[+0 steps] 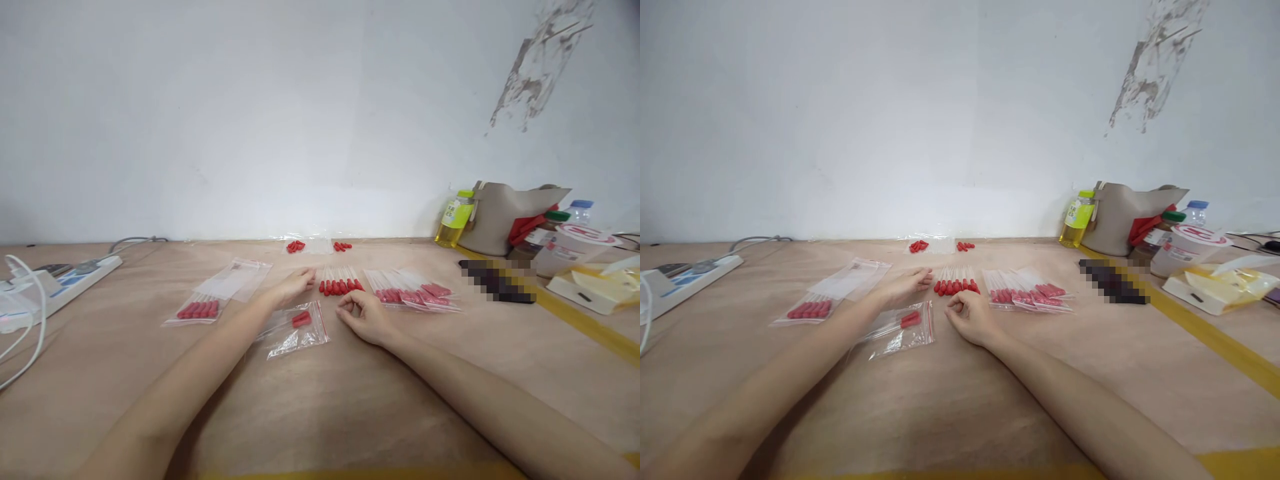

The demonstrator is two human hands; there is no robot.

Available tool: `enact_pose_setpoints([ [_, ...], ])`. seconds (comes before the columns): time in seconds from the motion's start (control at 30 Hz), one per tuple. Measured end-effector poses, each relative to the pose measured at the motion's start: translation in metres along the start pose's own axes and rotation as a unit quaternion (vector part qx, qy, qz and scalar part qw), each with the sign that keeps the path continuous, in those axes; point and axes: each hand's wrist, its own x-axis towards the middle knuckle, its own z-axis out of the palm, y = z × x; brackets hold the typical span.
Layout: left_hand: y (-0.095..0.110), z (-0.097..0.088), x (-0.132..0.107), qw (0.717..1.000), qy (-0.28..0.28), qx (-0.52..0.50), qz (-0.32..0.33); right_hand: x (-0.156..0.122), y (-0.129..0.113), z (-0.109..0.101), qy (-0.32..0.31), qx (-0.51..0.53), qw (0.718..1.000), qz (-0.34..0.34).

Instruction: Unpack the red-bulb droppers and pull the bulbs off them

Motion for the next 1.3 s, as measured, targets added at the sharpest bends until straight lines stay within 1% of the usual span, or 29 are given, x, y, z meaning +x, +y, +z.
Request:
enact_pose_setpoints([
  [0.07, 0.001, -0.013, -0.022, 0.999, 0.006, 0.041, 0.015, 0.0, -0.005, 0.001, -0.032, -0.002, 0.999, -0.02],
  [0.13, 0.0, -0.024, -0.05, 0.995, 0.006, 0.088, 0.043, 0.001, -0.009, 0.003, -0.058, -0.007, 0.998, -0.039],
  [0.17, -0.002, -0.029, -0.064, 0.98, -0.012, 0.177, 0.085, 0.001, -0.011, 0.005, -0.071, -0.009, 0.996, -0.046],
  [0.2, -0.003, -0.032, -0.078, 0.96, -0.037, 0.252, 0.118, 0.002, -0.013, 0.006, -0.083, -0.011, 0.995, -0.052],
  [0.23, -0.005, -0.034, -0.091, 0.94, -0.047, 0.306, 0.14, 0.003, -0.015, 0.008, -0.095, -0.013, 0.994, -0.057],
  [0.3, -0.01, -0.033, -0.109, 0.908, -0.064, 0.374, 0.179, 0.005, -0.019, 0.011, -0.118, -0.02, 0.991, -0.066],
  [0.37, -0.014, -0.03, -0.119, 0.889, -0.073, 0.403, 0.203, 0.007, -0.022, 0.014, -0.132, -0.03, 0.988, -0.075],
  [0.5, -0.017, -0.021, -0.12, 0.876, -0.085, 0.425, 0.213, 0.009, -0.025, 0.019, -0.156, -0.042, 0.984, -0.072],
  [0.6, -0.017, -0.019, -0.119, 0.872, -0.091, 0.434, 0.208, 0.008, -0.023, 0.021, -0.161, -0.027, 0.985, -0.05],
  [0.7, -0.018, -0.02, -0.12, 0.87, -0.096, 0.442, 0.199, 0.004, -0.02, 0.021, -0.15, 0.018, 0.988, -0.036],
  [0.8, -0.019, -0.021, -0.12, 0.867, -0.099, 0.453, 0.185, 0.0, -0.017, 0.019, -0.153, 0.101, 0.983, -0.023],
  [0.93, -0.019, -0.021, -0.12, 0.863, -0.106, 0.459, 0.183, -0.003, -0.015, 0.022, -0.19, 0.19, 0.963, 0.006],
  [1.03, -0.018, -0.021, -0.121, 0.86, -0.113, 0.459, 0.19, -0.004, -0.016, 0.026, -0.217, 0.223, 0.95, 0.027],
  [1.1, -0.017, -0.021, -0.122, 0.859, -0.117, 0.461, 0.192, -0.003, -0.016, 0.025, -0.219, 0.24, 0.944, 0.052],
  [1.17, -0.015, -0.021, -0.123, 0.858, -0.116, 0.46, 0.194, 0.0, -0.014, 0.021, -0.21, 0.264, 0.938, 0.082],
  [1.2, -0.015, -0.021, -0.123, 0.858, -0.115, 0.46, 0.195, 0.002, -0.013, 0.016, -0.21, 0.283, 0.93, 0.103],
  [1.3, -0.015, -0.022, -0.124, 0.859, -0.112, 0.46, 0.195, 0.011, -0.007, -0.004, -0.232, 0.351, 0.889, 0.18],
])
